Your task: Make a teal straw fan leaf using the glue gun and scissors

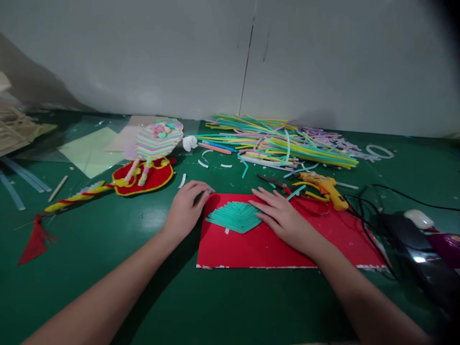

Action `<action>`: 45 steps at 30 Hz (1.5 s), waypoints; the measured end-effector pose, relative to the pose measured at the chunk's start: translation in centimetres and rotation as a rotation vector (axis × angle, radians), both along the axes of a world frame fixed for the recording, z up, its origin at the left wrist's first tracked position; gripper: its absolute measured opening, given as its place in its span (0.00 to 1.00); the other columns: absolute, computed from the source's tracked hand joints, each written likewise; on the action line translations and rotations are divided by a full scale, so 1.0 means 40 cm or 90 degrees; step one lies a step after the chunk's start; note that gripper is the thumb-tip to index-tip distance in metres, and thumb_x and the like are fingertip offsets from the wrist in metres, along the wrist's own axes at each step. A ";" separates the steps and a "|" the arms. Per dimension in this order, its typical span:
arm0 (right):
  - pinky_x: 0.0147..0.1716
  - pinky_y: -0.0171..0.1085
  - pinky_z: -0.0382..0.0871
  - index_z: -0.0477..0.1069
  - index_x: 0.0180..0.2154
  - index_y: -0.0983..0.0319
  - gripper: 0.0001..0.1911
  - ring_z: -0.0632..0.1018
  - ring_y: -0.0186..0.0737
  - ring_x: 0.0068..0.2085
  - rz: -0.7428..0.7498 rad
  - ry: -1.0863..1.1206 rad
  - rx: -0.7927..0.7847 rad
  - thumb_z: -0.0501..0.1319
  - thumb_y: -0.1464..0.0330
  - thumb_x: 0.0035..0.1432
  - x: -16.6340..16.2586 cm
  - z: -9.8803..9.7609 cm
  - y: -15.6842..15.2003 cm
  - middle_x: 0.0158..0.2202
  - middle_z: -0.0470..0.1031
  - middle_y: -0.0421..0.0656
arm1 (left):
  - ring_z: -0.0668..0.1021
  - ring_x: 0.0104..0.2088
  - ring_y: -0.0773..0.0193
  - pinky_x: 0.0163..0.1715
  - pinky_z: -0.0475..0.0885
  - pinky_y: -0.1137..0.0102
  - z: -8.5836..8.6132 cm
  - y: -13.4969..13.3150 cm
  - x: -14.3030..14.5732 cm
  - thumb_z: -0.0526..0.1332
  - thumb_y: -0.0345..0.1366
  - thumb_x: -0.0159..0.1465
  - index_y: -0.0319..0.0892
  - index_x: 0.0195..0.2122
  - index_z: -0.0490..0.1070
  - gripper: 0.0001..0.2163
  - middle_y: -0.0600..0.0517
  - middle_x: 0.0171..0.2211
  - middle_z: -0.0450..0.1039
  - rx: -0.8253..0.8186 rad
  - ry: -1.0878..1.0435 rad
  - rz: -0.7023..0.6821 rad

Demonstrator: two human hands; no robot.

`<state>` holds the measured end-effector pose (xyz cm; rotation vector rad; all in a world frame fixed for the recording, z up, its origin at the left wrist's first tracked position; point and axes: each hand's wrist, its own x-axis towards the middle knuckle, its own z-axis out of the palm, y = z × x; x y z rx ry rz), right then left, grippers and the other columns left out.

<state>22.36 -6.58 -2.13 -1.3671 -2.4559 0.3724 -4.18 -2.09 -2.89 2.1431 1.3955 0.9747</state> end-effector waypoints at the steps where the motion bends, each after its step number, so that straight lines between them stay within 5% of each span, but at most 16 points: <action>1: 0.62 0.56 0.52 0.63 0.58 0.54 0.20 0.58 0.44 0.64 -0.001 0.006 -0.007 0.50 0.66 0.66 0.002 -0.001 0.000 0.63 0.60 0.43 | 0.75 0.40 0.62 0.43 0.69 0.66 0.003 0.001 -0.003 0.53 0.36 0.66 0.41 0.37 0.74 0.10 0.49 0.37 0.73 -0.006 0.006 0.000; 5: 0.61 0.57 0.53 0.64 0.57 0.55 0.20 0.61 0.44 0.63 -0.015 0.027 -0.004 0.52 0.63 0.65 0.001 -0.004 -0.003 0.61 0.63 0.43 | 0.74 0.36 0.64 0.36 0.69 0.70 0.025 0.016 -0.033 0.58 0.39 0.64 0.43 0.36 0.74 0.08 0.51 0.35 0.71 -0.086 0.024 -0.145; 8: 0.61 0.57 0.53 0.67 0.54 0.58 0.18 0.63 0.45 0.62 -0.021 0.038 0.035 0.54 0.63 0.64 -0.002 -0.005 -0.004 0.60 0.65 0.45 | 0.74 0.40 0.64 0.41 0.69 0.70 0.045 0.029 -0.060 0.62 0.39 0.62 0.44 0.35 0.74 0.06 0.52 0.38 0.70 -0.143 0.050 -0.312; 11: 0.61 0.56 0.54 0.72 0.48 0.59 0.15 0.67 0.44 0.59 -0.020 0.058 0.085 0.55 0.63 0.63 -0.011 -0.002 -0.008 0.56 0.69 0.47 | 0.73 0.43 0.63 0.44 0.68 0.69 0.059 0.032 -0.077 0.64 0.40 0.60 0.45 0.36 0.73 0.07 0.51 0.40 0.70 -0.163 0.096 -0.372; 28: 0.52 0.49 0.63 0.73 0.41 0.61 0.13 0.72 0.45 0.47 -0.011 0.070 0.114 0.62 0.60 0.57 -0.077 0.011 -0.042 0.41 0.72 0.47 | 0.74 0.40 0.64 0.40 0.68 0.71 0.044 0.029 -0.071 0.61 0.36 0.62 0.43 0.36 0.73 0.04 0.51 0.38 0.71 -0.154 0.101 -0.371; 35: 0.39 0.43 0.64 0.72 0.37 0.62 0.09 0.72 0.45 0.41 -0.112 0.053 0.130 0.60 0.63 0.58 -0.170 0.013 -0.076 0.38 0.72 0.46 | 0.75 0.40 0.64 0.41 0.69 0.69 0.049 0.032 -0.077 0.62 0.37 0.61 0.42 0.36 0.73 0.06 0.50 0.39 0.71 -0.174 0.088 -0.368; 45: 0.39 0.42 0.61 0.71 0.36 0.59 0.05 0.72 0.43 0.40 -0.136 0.082 0.088 0.59 0.65 0.60 -0.186 -0.004 -0.076 0.37 0.73 0.44 | 0.76 0.39 0.64 0.40 0.70 0.69 0.041 0.043 -0.090 0.60 0.38 0.62 0.42 0.36 0.76 0.07 0.49 0.38 0.73 -0.162 0.062 -0.371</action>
